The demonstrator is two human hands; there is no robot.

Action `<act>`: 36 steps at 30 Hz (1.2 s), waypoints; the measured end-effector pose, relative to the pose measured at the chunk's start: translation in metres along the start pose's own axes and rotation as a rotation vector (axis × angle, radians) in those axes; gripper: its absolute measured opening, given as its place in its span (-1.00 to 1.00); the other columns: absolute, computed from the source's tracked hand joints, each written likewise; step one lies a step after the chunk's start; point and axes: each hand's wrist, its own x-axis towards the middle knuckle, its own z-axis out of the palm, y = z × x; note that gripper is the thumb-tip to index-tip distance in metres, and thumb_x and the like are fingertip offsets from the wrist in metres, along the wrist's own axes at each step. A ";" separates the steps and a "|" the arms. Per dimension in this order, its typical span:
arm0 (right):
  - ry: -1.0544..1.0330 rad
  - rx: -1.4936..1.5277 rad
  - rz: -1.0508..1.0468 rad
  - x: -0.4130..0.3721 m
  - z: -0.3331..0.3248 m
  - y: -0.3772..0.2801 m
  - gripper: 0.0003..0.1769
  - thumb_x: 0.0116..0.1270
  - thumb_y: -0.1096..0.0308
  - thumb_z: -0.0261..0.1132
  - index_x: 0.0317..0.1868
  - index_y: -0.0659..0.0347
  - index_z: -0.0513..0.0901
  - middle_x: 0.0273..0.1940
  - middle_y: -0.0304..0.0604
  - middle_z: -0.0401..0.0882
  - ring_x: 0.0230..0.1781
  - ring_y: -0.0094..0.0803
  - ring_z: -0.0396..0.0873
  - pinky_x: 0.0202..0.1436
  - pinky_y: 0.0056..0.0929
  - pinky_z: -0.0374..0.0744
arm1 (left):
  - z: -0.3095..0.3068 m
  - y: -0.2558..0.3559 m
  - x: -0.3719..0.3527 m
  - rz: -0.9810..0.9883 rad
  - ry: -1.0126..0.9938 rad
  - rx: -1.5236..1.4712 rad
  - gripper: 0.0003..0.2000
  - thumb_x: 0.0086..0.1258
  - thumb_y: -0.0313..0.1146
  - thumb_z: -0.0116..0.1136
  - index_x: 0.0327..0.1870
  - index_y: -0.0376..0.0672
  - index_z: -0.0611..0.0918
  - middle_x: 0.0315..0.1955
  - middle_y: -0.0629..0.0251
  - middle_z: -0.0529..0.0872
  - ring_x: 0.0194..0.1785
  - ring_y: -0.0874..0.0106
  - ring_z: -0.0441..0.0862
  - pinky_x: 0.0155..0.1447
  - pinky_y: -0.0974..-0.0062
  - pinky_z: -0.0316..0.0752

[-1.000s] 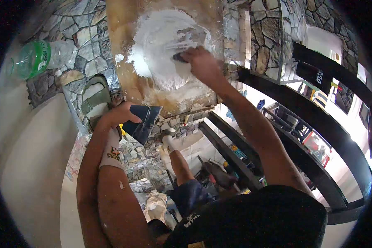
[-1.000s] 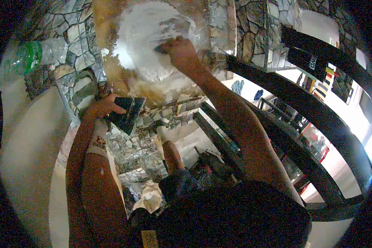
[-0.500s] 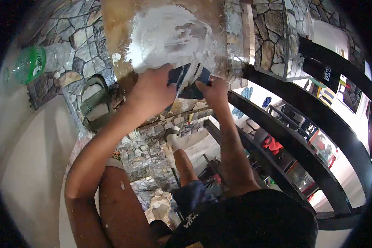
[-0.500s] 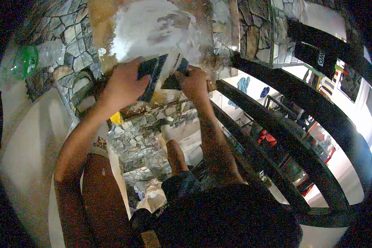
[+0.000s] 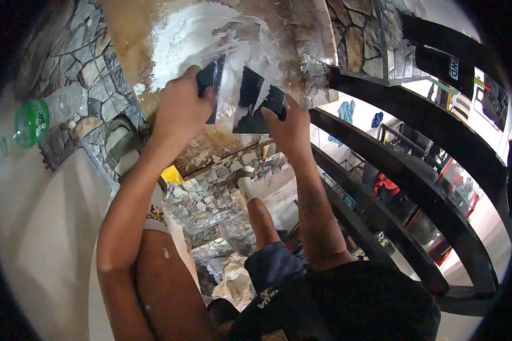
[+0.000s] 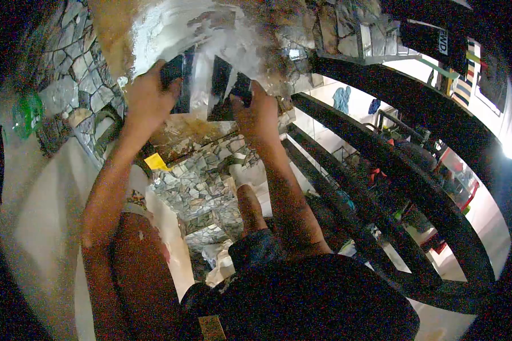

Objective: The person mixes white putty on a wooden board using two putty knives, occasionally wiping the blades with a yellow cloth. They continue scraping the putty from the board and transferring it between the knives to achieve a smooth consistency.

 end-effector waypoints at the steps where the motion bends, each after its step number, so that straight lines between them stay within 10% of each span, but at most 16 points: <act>1: 0.009 -0.044 -0.005 0.000 -0.001 0.004 -0.78 0.10 0.39 0.25 -0.23 0.26 0.56 -0.38 0.05 0.59 -0.37 0.04 0.57 -0.29 -0.19 0.51 | -0.002 -0.001 0.000 0.004 0.007 0.005 -0.65 0.11 -0.33 0.24 -0.10 -0.33 0.55 -0.47 -0.08 0.63 -0.38 0.06 0.62 -0.28 0.22 0.50; 15: 0.241 -0.198 -1.118 0.022 -0.009 -0.005 -0.81 -0.26 0.60 0.23 -0.52 0.20 0.52 -0.46 -0.13 0.54 -0.38 -0.21 0.49 -0.35 -0.30 0.41 | 0.007 -0.002 0.024 0.461 0.061 0.218 -0.86 0.05 -0.29 0.17 -0.48 -0.15 0.63 -0.52 0.14 0.63 -0.36 0.11 0.60 -0.22 0.18 0.49; 18: 0.223 -0.249 -0.934 0.014 -0.020 0.007 -0.76 -0.23 0.63 0.24 -0.44 0.23 0.57 -0.42 -0.06 0.56 -0.41 -0.17 0.48 -0.36 -0.32 0.44 | 0.004 -0.024 0.034 0.444 0.206 0.178 -0.83 0.09 -0.26 0.17 -0.43 -0.17 0.63 -0.51 0.11 0.64 -0.37 0.07 0.59 -0.19 0.16 0.47; 22: 0.096 -0.035 0.024 -0.006 -0.015 0.027 -0.79 0.02 0.56 0.28 -0.30 0.28 0.47 -0.34 -0.03 0.57 -0.39 -0.08 0.53 -0.27 -0.34 0.51 | -0.019 -0.028 0.026 0.168 0.091 -0.021 -0.80 0.18 -0.24 0.19 -0.32 -0.17 0.63 -0.53 0.04 0.63 -0.41 0.10 0.59 -0.27 0.23 0.45; 26: 0.180 0.736 0.247 -0.033 0.032 0.101 -0.64 0.07 0.61 0.33 -0.09 0.28 0.50 -0.25 -0.22 0.60 -0.28 -0.42 0.56 -0.21 -0.52 0.52 | -0.005 -0.052 0.007 0.031 0.061 -0.246 -0.80 0.20 -0.27 0.23 -0.27 -0.20 0.63 -0.58 0.05 0.62 -0.55 0.19 0.57 -0.42 0.37 0.41; 36: 0.254 0.252 0.060 0.048 0.080 0.039 -0.80 0.01 0.40 0.41 -0.43 0.23 0.53 -0.52 -0.16 0.54 -0.44 -0.37 0.51 -0.38 -0.38 0.45 | -0.034 -0.070 0.010 0.011 0.139 -0.306 -0.79 0.20 -0.31 0.23 -0.28 -0.27 0.60 -0.49 0.02 0.65 -0.43 0.21 0.63 -0.32 0.40 0.45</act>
